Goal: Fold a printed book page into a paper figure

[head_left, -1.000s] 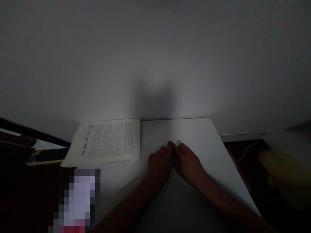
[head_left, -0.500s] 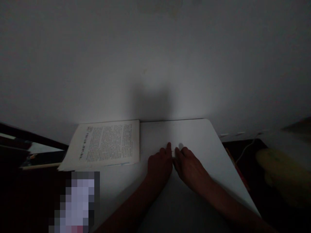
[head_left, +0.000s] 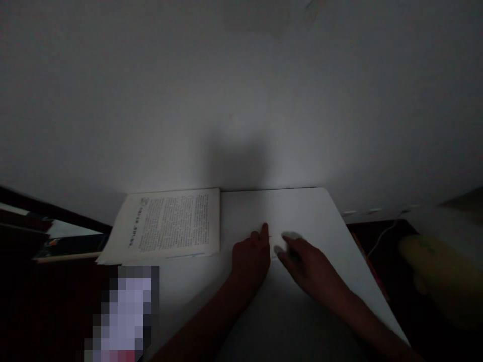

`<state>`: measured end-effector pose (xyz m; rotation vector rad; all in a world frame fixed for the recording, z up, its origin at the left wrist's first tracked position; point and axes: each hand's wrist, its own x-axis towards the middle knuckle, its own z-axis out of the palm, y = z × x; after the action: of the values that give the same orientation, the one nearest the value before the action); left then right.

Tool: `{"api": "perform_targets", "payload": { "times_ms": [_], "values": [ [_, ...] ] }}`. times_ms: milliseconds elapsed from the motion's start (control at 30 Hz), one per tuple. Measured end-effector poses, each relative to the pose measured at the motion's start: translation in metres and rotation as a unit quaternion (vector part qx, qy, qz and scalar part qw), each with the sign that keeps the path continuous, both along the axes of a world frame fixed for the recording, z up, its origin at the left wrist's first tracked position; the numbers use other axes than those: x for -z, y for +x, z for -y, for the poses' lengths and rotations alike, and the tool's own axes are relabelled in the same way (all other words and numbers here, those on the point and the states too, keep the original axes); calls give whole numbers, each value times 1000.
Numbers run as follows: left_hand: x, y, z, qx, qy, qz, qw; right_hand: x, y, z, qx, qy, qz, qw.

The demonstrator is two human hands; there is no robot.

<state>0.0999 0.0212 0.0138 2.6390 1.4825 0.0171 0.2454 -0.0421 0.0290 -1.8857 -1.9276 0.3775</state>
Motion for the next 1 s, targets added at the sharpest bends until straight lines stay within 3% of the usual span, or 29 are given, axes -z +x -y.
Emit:
{"api": "perform_targets", "payload": {
  "times_ms": [100, 167, 300, 633, 800, 1000],
  "values": [
    [1, 0, 0, -2, 9, 4, 1000, -3, 18, -1, 27, -25, -80, 996],
    [2, 0, 0, -5, 10, 8, 1000, -3, 29, -2, 57, -21, -70, 996],
    [3, 1, -2, -13, -4, 14, 1000, -1, 36, -7, 47, -51, -52, 996],
    [-8, -6, -15, -4, -67, 75, 995, -2, 28, -45, 49, -117, -54, 990],
    [-15, -11, -20, -23, -101, 114, 988, -2, 17, -52, 36, -92, -26, 995],
    [-15, -13, -22, -32, -187, 269, 944, -5, -3, -45, 47, -84, 47, 994]
  ]
}}
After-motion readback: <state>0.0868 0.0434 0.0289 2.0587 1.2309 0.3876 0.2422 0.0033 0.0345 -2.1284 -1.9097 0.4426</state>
